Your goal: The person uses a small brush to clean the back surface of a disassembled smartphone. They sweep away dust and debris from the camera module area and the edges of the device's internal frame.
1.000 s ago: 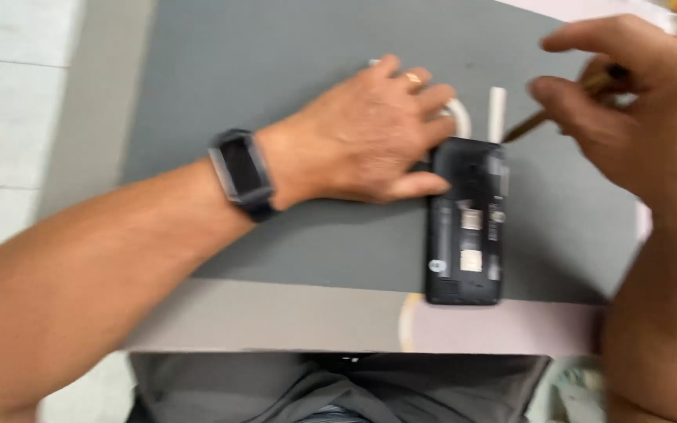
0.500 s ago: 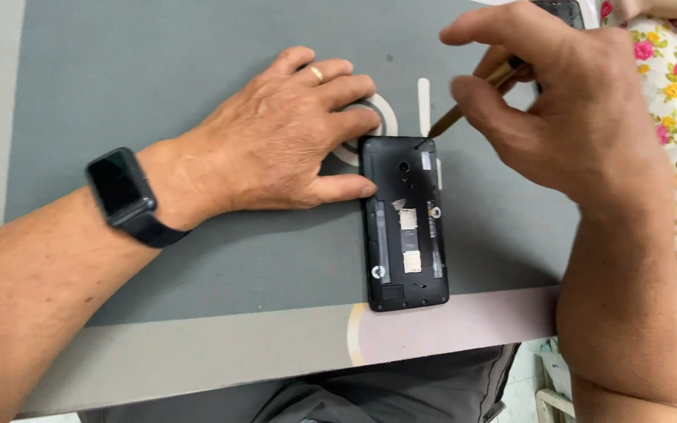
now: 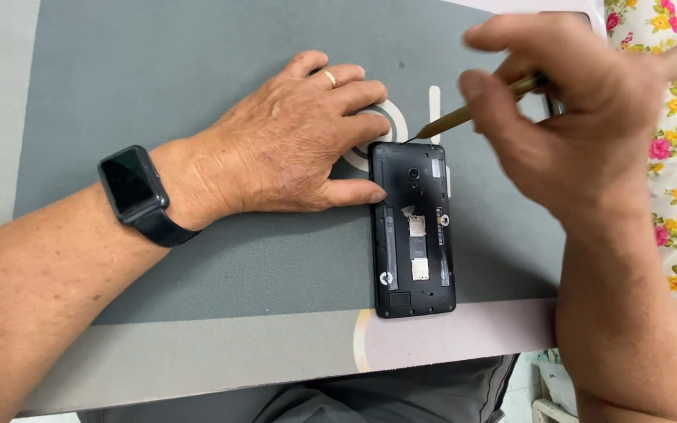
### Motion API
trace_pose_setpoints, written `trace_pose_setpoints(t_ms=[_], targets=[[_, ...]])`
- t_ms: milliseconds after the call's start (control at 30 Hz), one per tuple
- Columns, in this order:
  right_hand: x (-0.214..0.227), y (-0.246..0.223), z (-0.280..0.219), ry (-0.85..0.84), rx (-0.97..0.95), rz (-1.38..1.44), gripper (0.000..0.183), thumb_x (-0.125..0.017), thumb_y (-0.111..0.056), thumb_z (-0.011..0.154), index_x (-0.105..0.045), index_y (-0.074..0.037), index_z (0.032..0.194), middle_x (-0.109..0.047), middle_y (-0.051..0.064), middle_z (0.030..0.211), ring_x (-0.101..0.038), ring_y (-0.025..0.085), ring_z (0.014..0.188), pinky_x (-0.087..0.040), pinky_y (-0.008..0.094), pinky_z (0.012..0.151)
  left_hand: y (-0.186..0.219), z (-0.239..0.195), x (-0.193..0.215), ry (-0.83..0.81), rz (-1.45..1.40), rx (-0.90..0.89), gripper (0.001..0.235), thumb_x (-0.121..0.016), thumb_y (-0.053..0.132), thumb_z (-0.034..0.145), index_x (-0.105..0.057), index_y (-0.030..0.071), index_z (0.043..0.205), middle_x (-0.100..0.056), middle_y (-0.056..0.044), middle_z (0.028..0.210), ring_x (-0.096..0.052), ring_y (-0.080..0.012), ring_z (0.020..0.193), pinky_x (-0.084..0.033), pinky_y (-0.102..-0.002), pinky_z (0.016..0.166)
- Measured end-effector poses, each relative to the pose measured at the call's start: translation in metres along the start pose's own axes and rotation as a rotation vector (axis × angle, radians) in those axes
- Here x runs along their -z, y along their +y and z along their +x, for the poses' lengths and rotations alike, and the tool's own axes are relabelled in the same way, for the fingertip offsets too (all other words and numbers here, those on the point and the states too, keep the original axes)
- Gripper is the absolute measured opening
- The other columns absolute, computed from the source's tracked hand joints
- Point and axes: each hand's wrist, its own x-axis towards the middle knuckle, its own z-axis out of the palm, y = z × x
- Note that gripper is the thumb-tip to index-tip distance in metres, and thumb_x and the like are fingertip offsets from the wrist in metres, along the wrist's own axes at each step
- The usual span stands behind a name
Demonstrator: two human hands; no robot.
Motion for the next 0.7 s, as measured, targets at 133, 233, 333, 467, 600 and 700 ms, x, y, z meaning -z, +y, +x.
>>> trace_pose_setpoints(t_ms=[133, 233, 333, 467, 600, 700], targets=[[-0.014, -0.005, 0.007, 0.007, 0.176, 0.208, 0.021, -0.081, 0.021, 0.112, -0.07, 0.013, 0.128, -0.07, 0.019, 0.1, -0.068, 0.024, 0.086, -0.056, 0.034, 0.082, 0.0, 0.0, -0.001, 0.026, 0.007, -0.004, 0.051, -0.071, 0.062, 0.09, -0.07, 0.012, 0.101, -0.064, -0.007, 0.116, -0.059, -0.0302, 0.107, -0.039, -0.05, 0.098], [-0.016, -0.007, 0.006, -0.011, 0.167, 0.153, 0.018, -0.079, 0.014, 0.112, -0.071, 0.007, 0.128, -0.07, 0.013, 0.095, -0.067, 0.021, 0.083, -0.052, 0.032, 0.081, 0.0, 0.0, -0.001, 0.023, 0.015, -0.007, 0.05, -0.069, 0.062, 0.092, -0.069, 0.012, 0.1, -0.063, -0.006, 0.112, -0.058, -0.03, 0.104, -0.04, -0.048, 0.094], [-0.017, -0.009, 0.006, -0.018, 0.146, 0.162, 0.02, -0.078, 0.016, 0.112, -0.071, 0.008, 0.129, -0.07, 0.014, 0.096, -0.067, 0.021, 0.083, -0.053, 0.033, 0.083, -0.001, -0.001, -0.002, 0.024, 0.017, -0.011, 0.052, -0.07, 0.063, 0.092, -0.069, 0.012, 0.1, -0.063, -0.007, 0.113, -0.058, -0.0298, 0.105, -0.04, -0.048, 0.095], [-0.018, -0.01, 0.008, -0.021, 0.15, 0.204, 0.023, -0.077, 0.019, 0.111, -0.068, 0.011, 0.13, -0.068, 0.017, 0.097, -0.066, 0.023, 0.083, -0.055, 0.034, 0.082, -0.001, 0.0, -0.002, 0.033, 0.016, -0.017, 0.051, -0.07, 0.063, 0.092, -0.069, 0.012, 0.099, -0.063, -0.007, 0.113, -0.058, -0.0295, 0.104, -0.04, -0.047, 0.093], [-0.016, -0.01, 0.008, -0.032, 0.167, 0.186, 0.025, -0.076, 0.018, 0.11, -0.069, 0.01, 0.132, -0.069, 0.016, 0.098, -0.067, 0.022, 0.085, -0.054, 0.034, 0.084, -0.001, 0.001, -0.002, 0.024, 0.017, -0.014, 0.051, -0.068, 0.063, 0.092, -0.069, 0.013, 0.101, -0.064, -0.007, 0.114, -0.058, -0.0296, 0.106, -0.039, -0.048, 0.094], [-0.013, -0.013, 0.009, -0.063, 0.146, 0.145, 0.029, -0.073, 0.016, 0.107, -0.067, 0.005, 0.134, -0.071, 0.01, 0.099, -0.07, 0.021, 0.087, -0.052, 0.033, 0.084, -0.001, 0.0, -0.002, 0.042, 0.015, -0.017, 0.05, -0.069, 0.062, 0.091, -0.069, 0.013, 0.1, -0.063, -0.007, 0.113, -0.058, -0.0297, 0.106, -0.039, -0.049, 0.094]])
